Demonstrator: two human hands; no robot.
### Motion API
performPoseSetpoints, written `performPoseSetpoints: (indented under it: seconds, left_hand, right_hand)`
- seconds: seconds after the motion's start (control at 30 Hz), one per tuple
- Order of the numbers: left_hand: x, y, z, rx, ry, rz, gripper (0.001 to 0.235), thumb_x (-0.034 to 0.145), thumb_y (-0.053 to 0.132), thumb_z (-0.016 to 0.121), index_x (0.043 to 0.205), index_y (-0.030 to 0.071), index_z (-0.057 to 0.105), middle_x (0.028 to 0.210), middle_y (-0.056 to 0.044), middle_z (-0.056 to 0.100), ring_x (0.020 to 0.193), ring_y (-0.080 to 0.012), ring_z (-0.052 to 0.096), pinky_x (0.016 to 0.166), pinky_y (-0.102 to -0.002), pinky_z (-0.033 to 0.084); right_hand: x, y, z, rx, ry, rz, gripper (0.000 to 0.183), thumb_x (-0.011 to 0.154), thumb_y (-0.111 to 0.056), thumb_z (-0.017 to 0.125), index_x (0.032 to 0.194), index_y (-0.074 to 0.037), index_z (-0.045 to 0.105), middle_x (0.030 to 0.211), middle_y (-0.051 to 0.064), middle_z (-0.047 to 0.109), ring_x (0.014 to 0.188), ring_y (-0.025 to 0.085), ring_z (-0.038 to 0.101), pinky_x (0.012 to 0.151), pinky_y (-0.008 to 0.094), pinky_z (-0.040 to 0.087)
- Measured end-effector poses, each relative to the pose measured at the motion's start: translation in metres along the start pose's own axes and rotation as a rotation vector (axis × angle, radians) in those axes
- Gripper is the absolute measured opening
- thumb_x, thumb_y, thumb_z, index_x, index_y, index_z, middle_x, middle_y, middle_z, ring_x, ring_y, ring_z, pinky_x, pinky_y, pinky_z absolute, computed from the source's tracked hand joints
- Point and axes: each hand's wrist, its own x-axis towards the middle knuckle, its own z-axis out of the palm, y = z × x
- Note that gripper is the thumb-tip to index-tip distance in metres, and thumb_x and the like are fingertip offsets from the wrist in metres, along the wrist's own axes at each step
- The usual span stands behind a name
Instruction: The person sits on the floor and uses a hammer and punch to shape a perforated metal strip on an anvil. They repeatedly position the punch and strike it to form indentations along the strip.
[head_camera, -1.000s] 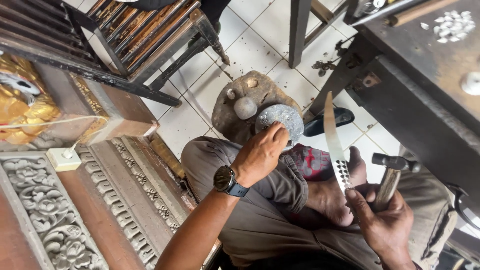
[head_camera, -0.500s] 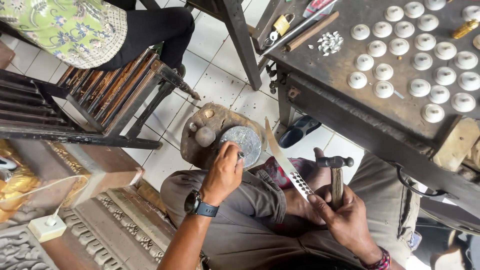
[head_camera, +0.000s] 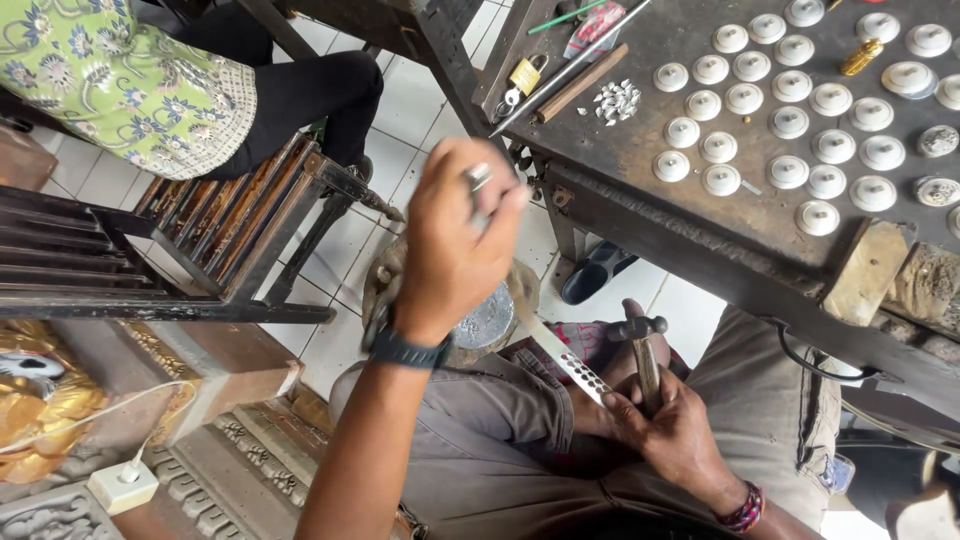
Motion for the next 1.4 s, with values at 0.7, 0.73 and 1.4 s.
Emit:
performPoseSetpoints:
  seconds: [0.7, 0.73, 1.4]
  left_hand:
    - [0.046, -0.033, 0.035, -0.015, 0.111, 0.081, 0.022, 0.073, 0.002, 0.052, 0.068, 0.008, 0.031, 0.065, -0.004, 0.041, 0.065, -0.0259, 0.048, 0.064, -0.034, 0.038]
    - [0.038, -0.031, 0.021, -0.014, 0.075, 0.073, 0.02, 0.072, 0.0, 0.052, 0.069, 0.008, 0.034, 0.062, -0.002, 0.037, 0.064, -0.0229, 0.045, 0.064, -0.033, 0.039]
    - [-0.139, -0.12, -0.024, 0.282, -0.493, 0.053, 0.016, 0.078, -0.013, 0.044, 0.087, -0.001, 0.049, 0.093, -0.013, 0.052, 0.072, -0.0246, 0.054, 0.067, -0.035, 0.05]
  right_hand:
    - [-0.006, 0.024, -0.004, 0.105, -0.052, -0.123, 0.024, 0.07, -0.015, 0.073, 0.065, -0.011, 0.049, 0.06, 0.0, 0.056, 0.057, 0.009, 0.048, 0.053, 0.025, 0.043]
    - [-0.006, 0.025, -0.005, 0.103, -0.019, -0.065, 0.023, 0.07, -0.013, 0.073, 0.069, -0.008, 0.051, 0.062, 0.002, 0.057, 0.058, 0.01, 0.049, 0.052, 0.026, 0.043]
    - [-0.013, -0.004, -0.015, -0.254, 0.158, 0.09, 0.029, 0.068, -0.026, 0.08, 0.069, -0.009, 0.057, 0.072, 0.004, 0.063, 0.065, 0.015, 0.059, 0.062, 0.03, 0.045]
